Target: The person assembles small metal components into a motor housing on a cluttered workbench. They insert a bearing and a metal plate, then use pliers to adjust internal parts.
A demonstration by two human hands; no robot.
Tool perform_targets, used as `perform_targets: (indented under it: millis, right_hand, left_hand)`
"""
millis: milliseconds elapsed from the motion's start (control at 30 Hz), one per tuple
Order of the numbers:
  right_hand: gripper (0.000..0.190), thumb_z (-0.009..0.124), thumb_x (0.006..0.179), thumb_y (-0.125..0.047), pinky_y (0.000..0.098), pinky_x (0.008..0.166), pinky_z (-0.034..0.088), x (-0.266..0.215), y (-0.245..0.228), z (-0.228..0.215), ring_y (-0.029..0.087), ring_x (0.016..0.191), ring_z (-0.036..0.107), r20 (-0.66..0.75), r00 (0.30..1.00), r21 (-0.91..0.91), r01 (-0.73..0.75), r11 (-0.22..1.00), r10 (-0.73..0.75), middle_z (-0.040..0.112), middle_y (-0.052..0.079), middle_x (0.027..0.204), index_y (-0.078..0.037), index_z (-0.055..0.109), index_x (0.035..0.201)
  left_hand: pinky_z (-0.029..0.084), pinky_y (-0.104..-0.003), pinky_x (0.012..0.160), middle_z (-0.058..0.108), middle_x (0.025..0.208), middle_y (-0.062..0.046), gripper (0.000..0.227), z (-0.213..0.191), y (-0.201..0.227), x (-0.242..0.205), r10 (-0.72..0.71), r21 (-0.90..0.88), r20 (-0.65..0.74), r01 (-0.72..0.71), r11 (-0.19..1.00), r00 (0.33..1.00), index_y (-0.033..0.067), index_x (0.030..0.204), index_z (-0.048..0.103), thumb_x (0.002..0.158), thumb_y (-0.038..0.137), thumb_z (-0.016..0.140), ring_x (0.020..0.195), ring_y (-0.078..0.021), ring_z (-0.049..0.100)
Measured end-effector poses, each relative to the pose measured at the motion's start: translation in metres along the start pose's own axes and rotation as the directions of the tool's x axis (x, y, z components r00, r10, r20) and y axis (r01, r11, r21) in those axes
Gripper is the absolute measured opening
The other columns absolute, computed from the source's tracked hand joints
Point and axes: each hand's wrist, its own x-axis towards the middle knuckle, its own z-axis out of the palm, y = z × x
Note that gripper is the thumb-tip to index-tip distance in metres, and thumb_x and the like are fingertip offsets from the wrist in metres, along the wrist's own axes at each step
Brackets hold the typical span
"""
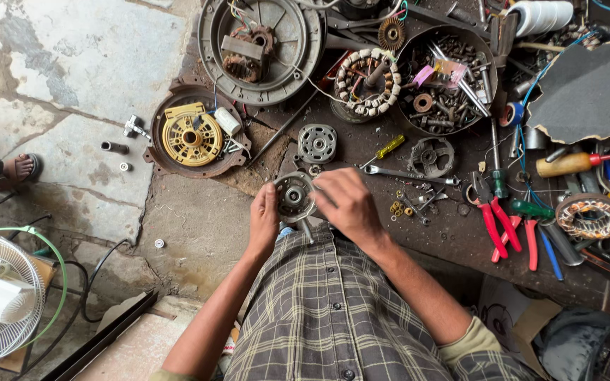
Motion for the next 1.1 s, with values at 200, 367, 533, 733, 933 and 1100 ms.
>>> perform_targets:
  millis: [200, 367, 533, 733, 933, 1100]
  right_hand:
    - [0.026, 0.086, 0.079, -0.024, 0.039, 0.08, 0.046, 0.04, -0.063, -0.037, 0.021, 0.096, 0.059, 0.062, 0.989, -0.077, 0.136, 0.988, -0.131, 0.068, 0.002, 0.1, -0.01, 0.078, 0.1]
    - [0.018, 0.085, 0.081, -0.017, 0.0374, 0.082, 0.049, 0.045, -0.076, -0.047, 0.02, 0.094, 0.061, 0.061, 0.996, 0.019, 0.069, 0.997, -0.07, 0.068, 0.002, 0.096, -0.009, 0.078, 0.095]
    - [0.015, 0.084, 0.082, -0.013, 0.0366, 0.082, 0.052, 0.032, -0.06, -0.052, 0.021, 0.095, 0.062, -0.076, 0.997, 0.199, 0.001, 0.98, 0.014, 0.067, 0.006, 0.097, -0.007, 0.076, 0.093]
    - [0.017, 0.086, 0.079, -0.013, 0.0359, 0.076, 0.051, 0.003, -0.009, -0.047, 0.022, 0.09, 0.061, -0.003, 0.977, 0.019, -0.213, 0.977, 0.213, 0.066, 0.007, 0.092, -0.005, 0.076, 0.091]
    - [0.021, 0.087, 0.08, -0.018, 0.038, 0.077, 0.051, -0.016, -0.001, -0.03, 0.023, 0.089, 0.062, 0.058, 0.98, -0.181, -0.179, 0.967, 0.192, 0.068, 0.007, 0.093, -0.005, 0.077, 0.093]
    - [0.029, 0.084, 0.092, -0.022, 0.0345, 0.094, 0.052, 0.015, -0.031, -0.021, 0.021, 0.109, 0.061, -0.027, 0.981, -0.164, 0.186, 0.969, -0.193, 0.069, 0.008, 0.113, -0.004, 0.075, 0.113]
  left_hand:
    - [0.046, -0.021, 0.072, 0.063, 0.09, 0.003, 0.041, 0.007, -0.018, 0.003, 0.012, -0.034, -0.001, -0.012, 0.999, 1.0, 0.0045, 0.108, 0.065, 0.109, 0.041, 0.044, 0.081, -0.0039, 0.052]
    - [0.041, -0.022, 0.072, 0.055, 0.089, 0.004, 0.044, 0.004, -0.025, 0.004, 0.083, -0.046, 0.032, -0.081, 0.996, 0.996, 0.0025, 0.105, 0.063, 0.115, 0.041, 0.046, 0.082, -0.0043, 0.045]
    - [0.049, -0.023, 0.07, 0.064, 0.089, 0.001, 0.049, -0.009, -0.017, 0.003, 0.038, 0.021, -0.012, -0.038, 0.999, 0.999, 0.005, 0.107, 0.065, 0.109, 0.048, 0.042, 0.08, -0.0064, 0.058]
    - [0.054, -0.029, 0.067, 0.069, 0.091, -0.004, 0.053, -0.039, 0.001, 0.004, 0.0, 0.068, -0.119, 0.009, 0.998, 0.993, 0.0065, 0.109, 0.065, 0.107, 0.052, 0.038, 0.078, -0.0106, 0.065]
    - [0.056, -0.029, 0.069, 0.069, 0.092, -0.003, 0.054, -0.037, 0.001, 0.005, -0.008, 0.092, -0.112, 0.019, 0.996, 0.994, 0.0079, 0.109, 0.065, 0.106, 0.052, 0.035, 0.08, -0.0105, 0.066]
    - [0.047, -0.025, 0.072, 0.062, 0.089, 0.002, 0.048, -0.014, -0.007, 0.006, 0.091, 0.027, -0.008, -0.09, 0.996, 0.996, 0.0068, 0.105, 0.065, 0.109, 0.047, 0.04, 0.08, -0.0061, 0.056]
